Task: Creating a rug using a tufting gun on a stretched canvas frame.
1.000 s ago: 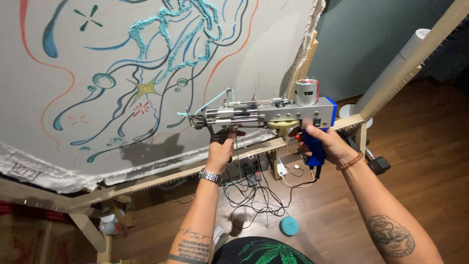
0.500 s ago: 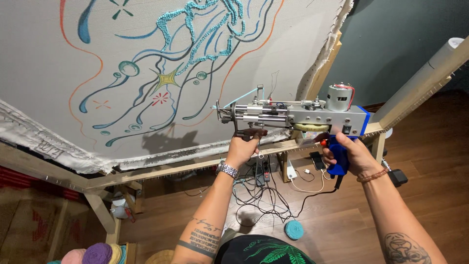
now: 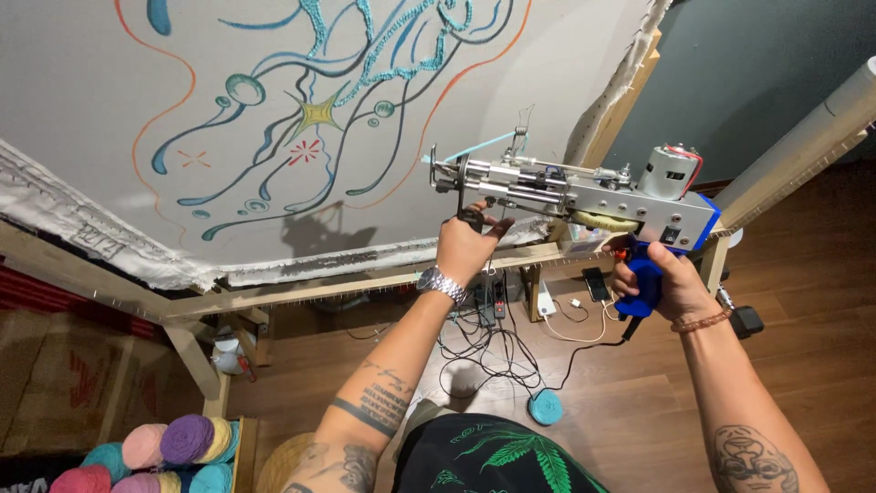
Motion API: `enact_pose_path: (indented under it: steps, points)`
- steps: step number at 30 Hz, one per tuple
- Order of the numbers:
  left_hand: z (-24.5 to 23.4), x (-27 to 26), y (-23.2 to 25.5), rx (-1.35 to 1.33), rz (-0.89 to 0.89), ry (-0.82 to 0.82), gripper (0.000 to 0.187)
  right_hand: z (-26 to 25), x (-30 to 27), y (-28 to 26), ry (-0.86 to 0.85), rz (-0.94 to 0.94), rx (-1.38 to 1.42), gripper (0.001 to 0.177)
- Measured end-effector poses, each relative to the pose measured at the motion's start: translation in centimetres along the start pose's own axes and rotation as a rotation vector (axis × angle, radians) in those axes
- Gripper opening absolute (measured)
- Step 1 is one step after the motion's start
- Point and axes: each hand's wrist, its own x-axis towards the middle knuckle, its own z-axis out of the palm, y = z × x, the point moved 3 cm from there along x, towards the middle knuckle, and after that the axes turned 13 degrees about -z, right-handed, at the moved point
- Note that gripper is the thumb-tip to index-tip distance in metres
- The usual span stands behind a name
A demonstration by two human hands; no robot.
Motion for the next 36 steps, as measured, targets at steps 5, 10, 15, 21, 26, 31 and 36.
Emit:
enact_pose_path:
  steps: [5, 10, 15, 21, 26, 31, 36]
  points:
    - [-0.5, 0.2, 0.3, 0.329, 0.097, 0.118, 0.056, -1.8, -1.7, 3.8, 0.0, -0.004, 0.148, 0.06]
    - [0.4, 1.0, -0.3, 0.492, 0.055, 0.045, 0.064, -2.4, -3.1, 4.8, -0.004, -0.039, 0.19, 0.067]
    - [1.1, 0.9, -0.6, 0.583, 0.165, 0.086, 0.062, -3.2, -4.2, 4.7, 0.004, -0.089, 0.178, 0.062]
    - [-0.2, -0.1, -0.2, 0.585, 0.67, 0.376, 0.08, 0.2, -4.7, -0.8, 0.205, -0.038, 0.237, 0.055]
    - [-4.8, -0.6, 1.8, 0.301, 0.702, 0.404, 0.038, -1.1, -6.0, -1.8, 0.216, -0.004, 0.086, 0.061]
    - [-6.4, 0.9, 5.7, 0.124, 0.779, 0.188, 0.016, -1.9, -6.6, -2.6, 0.28, -0.041, 0.104, 0.063]
    - [-4.6, 4.1, 7.9, 0.595, 0.845, -0.403, 0.033, -1.9, -6.5, -2.8, 0.22, -0.051, 0.098, 0.066]
